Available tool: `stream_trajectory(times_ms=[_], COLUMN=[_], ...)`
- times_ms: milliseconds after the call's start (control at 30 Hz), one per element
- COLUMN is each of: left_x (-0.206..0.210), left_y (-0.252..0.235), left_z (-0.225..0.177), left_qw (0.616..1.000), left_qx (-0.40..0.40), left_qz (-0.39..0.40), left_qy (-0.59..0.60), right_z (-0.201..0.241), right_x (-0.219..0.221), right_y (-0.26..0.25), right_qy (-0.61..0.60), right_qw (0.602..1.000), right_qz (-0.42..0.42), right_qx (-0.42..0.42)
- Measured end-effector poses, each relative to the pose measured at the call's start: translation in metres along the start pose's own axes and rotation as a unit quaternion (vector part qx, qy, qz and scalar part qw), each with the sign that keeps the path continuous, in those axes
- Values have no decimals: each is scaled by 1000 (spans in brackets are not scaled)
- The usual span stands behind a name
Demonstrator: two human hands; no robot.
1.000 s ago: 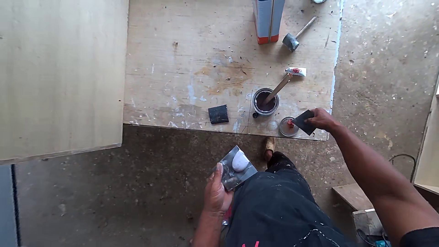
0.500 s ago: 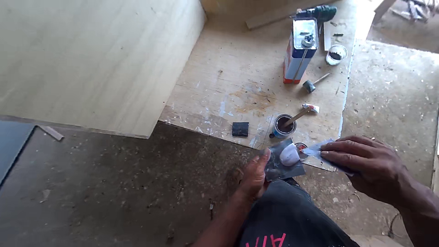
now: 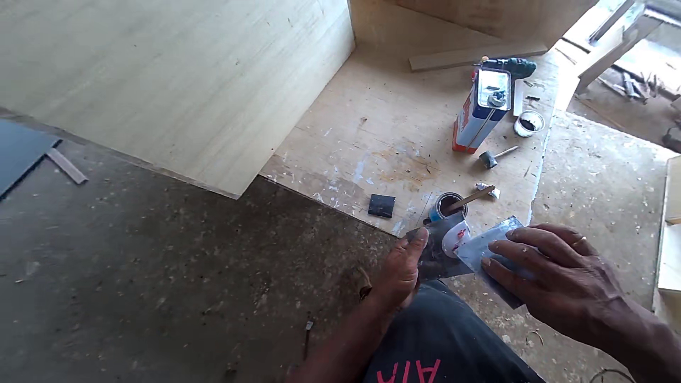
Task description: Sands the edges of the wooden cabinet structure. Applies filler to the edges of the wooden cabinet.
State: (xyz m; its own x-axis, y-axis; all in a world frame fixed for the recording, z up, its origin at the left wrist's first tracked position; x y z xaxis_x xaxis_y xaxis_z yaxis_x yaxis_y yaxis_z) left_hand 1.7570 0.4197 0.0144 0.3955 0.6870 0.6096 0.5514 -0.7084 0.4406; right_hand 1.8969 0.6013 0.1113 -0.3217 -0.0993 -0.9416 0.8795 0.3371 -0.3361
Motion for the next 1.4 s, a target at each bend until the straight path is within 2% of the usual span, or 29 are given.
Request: stream_trajectory(times_ms=[133,333,500,633,767,933,1100,1267,1400], left_x=[-2,-2,-8,-9,-10,-5,-6,-7,-10], left_y=[1,-4,-8,-10,-11,-11,-12,-14,-14], left_z=[-5,-12,-19,-26,-30,-35,-40,-42,-43], left_qw=[1000,1000,1000,999,998,998,998,998,998], left_qx=[2,23,25,21,15,13,21,33,33], left_qz=[-3,2,1,6,14,32,24,16,19], left_qy=[9,-20,11,44,60,46,52,51,51], right_z=[-14,-19,-22,-27,-33,-45,-33,-8,-9], right_x=[-16,-8,-19,-1,-14,-6,-25,-2,-13], right_y=[-14,-41,-33,-24,-27,-43,-35,-31,-31], right_qy=[22,37,32,11,3,9,7,40,30], right_qw=[999,996,999,1000,998,999,998,998,997], right_qz=[-25,45,-13,-2,-63,-46,-70,-35,-72], right_qx=[4,-62,-30,-9,12,-4,4,-19,5])
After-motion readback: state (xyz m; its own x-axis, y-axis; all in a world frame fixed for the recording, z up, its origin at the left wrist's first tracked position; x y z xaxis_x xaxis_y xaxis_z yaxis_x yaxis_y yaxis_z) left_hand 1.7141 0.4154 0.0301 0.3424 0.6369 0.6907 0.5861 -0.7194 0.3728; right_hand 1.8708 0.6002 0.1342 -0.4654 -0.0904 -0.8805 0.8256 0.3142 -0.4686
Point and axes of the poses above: each hand's wrist, its own y-axis away from the middle knuckle, its own x-axis out of the palm, z = x × y, the point moved 2 cm from there along -y, towards the middle knuckle, and after that the axes turned 5 degrees about -x, right-handed, at the moved point
